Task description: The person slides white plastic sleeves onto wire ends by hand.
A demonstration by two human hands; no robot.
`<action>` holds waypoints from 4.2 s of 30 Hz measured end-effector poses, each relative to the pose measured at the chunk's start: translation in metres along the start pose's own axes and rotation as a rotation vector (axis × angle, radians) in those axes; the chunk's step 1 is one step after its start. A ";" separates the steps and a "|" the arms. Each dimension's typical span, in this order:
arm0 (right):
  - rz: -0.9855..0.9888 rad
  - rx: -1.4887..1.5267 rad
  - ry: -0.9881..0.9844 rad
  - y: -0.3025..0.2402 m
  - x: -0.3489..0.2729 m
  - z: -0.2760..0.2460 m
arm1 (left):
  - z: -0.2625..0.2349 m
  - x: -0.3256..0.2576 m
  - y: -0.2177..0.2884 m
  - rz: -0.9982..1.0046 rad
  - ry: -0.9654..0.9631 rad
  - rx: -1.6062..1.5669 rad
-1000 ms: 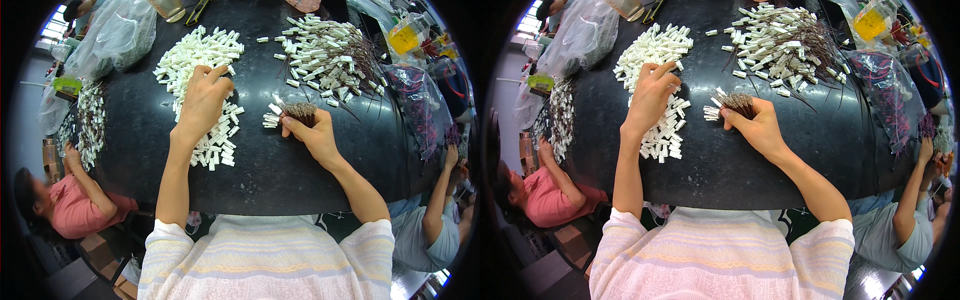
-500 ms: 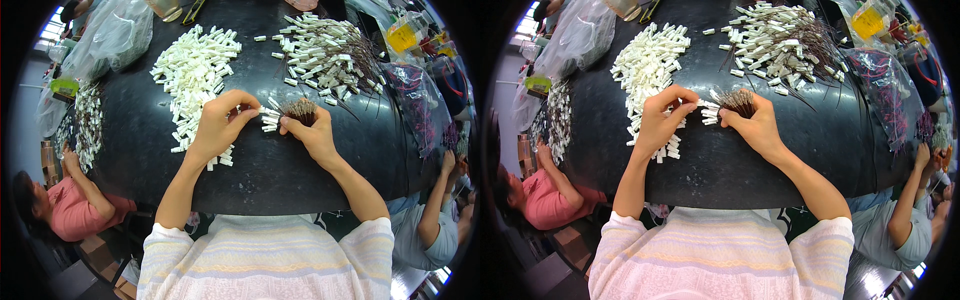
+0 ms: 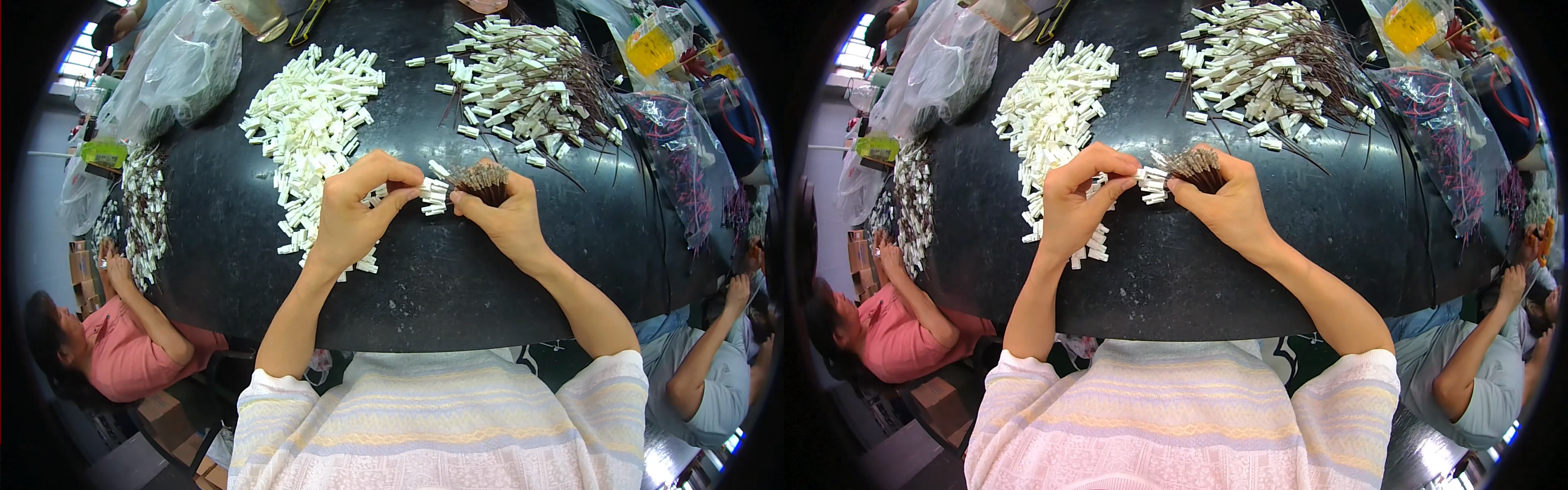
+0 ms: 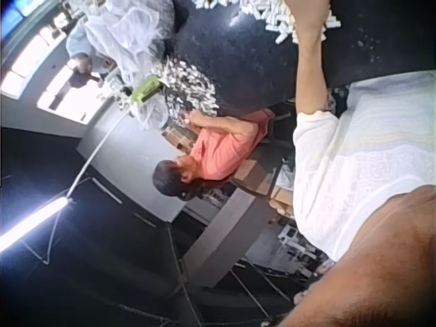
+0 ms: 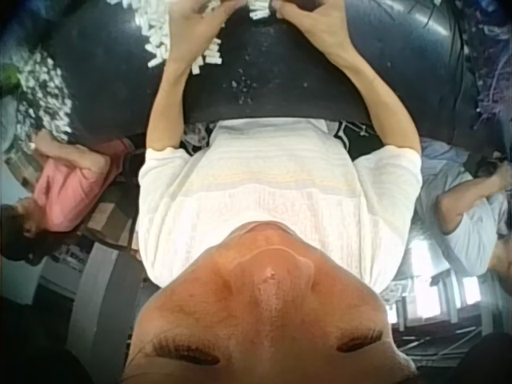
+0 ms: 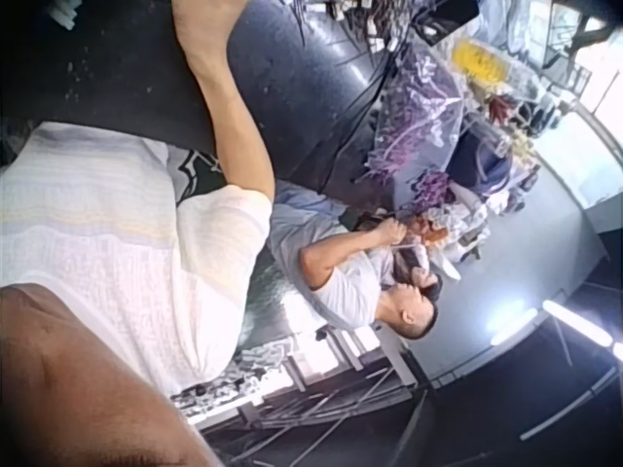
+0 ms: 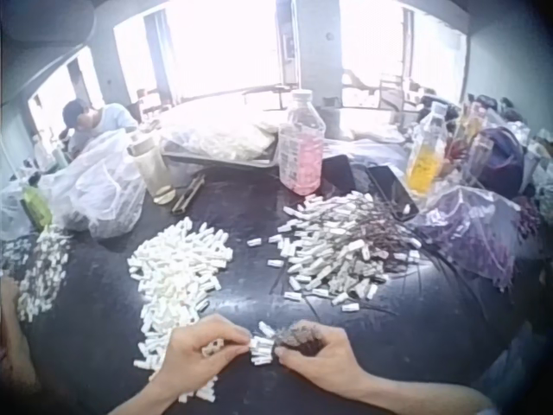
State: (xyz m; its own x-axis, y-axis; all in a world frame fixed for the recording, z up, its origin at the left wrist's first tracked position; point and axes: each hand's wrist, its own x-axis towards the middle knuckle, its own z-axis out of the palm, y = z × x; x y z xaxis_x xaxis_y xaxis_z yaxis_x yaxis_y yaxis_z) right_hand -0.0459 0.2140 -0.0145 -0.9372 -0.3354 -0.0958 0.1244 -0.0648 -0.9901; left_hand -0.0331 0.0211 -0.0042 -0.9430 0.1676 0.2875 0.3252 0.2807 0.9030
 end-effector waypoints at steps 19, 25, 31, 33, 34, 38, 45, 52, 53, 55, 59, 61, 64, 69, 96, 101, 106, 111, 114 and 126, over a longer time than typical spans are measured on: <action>0.038 -0.035 -0.008 -0.007 0.002 0.002 | -0.032 0.007 0.009 0.144 -0.065 0.569; 0.062 0.007 -0.044 -0.008 0.002 -0.001 | -0.021 -0.001 0.000 0.139 -0.207 0.659; 0.097 -0.050 0.004 -0.007 0.001 -0.001 | -0.012 0.001 0.010 -0.067 -0.031 0.315; 0.113 -0.074 0.021 -0.008 0.001 -0.001 | -0.011 0.000 0.012 -0.083 -0.033 0.226; 0.113 -0.075 0.015 -0.008 0.001 0.000 | -0.010 0.000 0.012 -0.098 -0.035 0.138; 0.053 -0.105 -0.013 -0.002 0.001 -0.001 | -0.006 -0.004 0.004 -0.132 0.006 0.044; 0.072 -0.065 -0.025 -0.002 0.001 0.000 | -0.009 -0.003 0.007 -0.151 0.011 -0.021; 0.057 -0.058 -0.047 -0.003 0.000 0.000 | -0.007 0.000 0.010 0.038 0.000 0.128; 0.056 -0.075 -0.052 -0.003 0.000 -0.001 | -0.007 0.000 0.009 0.039 0.000 0.128; 0.031 -0.042 -0.049 -0.003 0.000 -0.002 | -0.007 0.000 0.008 0.059 -0.037 0.132; 0.002 -0.035 -0.048 0.003 0.000 -0.002 | -0.006 -0.002 0.008 0.082 -0.035 0.144; 0.006 -0.039 -0.045 0.001 -0.001 -0.001 | -0.003 -0.001 0.011 0.042 -0.006 0.160; 0.017 -0.049 -0.038 0.000 -0.001 0.001 | 0.000 -0.002 0.009 0.258 0.048 0.357; 0.031 -0.028 0.017 0.001 -0.002 0.001 | 0.000 -0.003 0.006 0.276 0.032 0.325; 0.037 -0.023 -0.058 -0.006 0.000 -0.002 | -0.017 0.002 -0.007 0.186 -0.001 0.648; 0.028 -0.073 -0.038 0.000 0.000 -0.002 | -0.013 -0.002 0.003 -0.005 0.124 0.446; -0.004 -0.087 -0.058 0.004 0.000 -0.002 | -0.007 -0.005 0.014 -0.339 0.117 -0.289; -0.026 -0.068 -0.047 0.006 0.000 0.000 | -0.002 -0.006 0.011 -0.291 0.105 -0.328; -0.036 -0.047 -0.010 0.006 0.000 0.000 | -0.002 -0.006 0.009 -0.298 0.084 -0.350; -0.007 -0.095 -0.066 0.004 0.000 0.000 | -0.006 -0.007 0.008 -0.322 0.001 -0.366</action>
State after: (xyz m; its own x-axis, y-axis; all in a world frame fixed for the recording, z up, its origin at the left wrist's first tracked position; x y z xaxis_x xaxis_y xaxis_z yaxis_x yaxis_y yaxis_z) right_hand -0.0457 0.2134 -0.0188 -0.9141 -0.3964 -0.0850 0.0834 0.0214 -0.9963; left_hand -0.0247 0.0162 0.0030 -0.9918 0.1257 -0.0252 -0.0295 -0.0323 0.9990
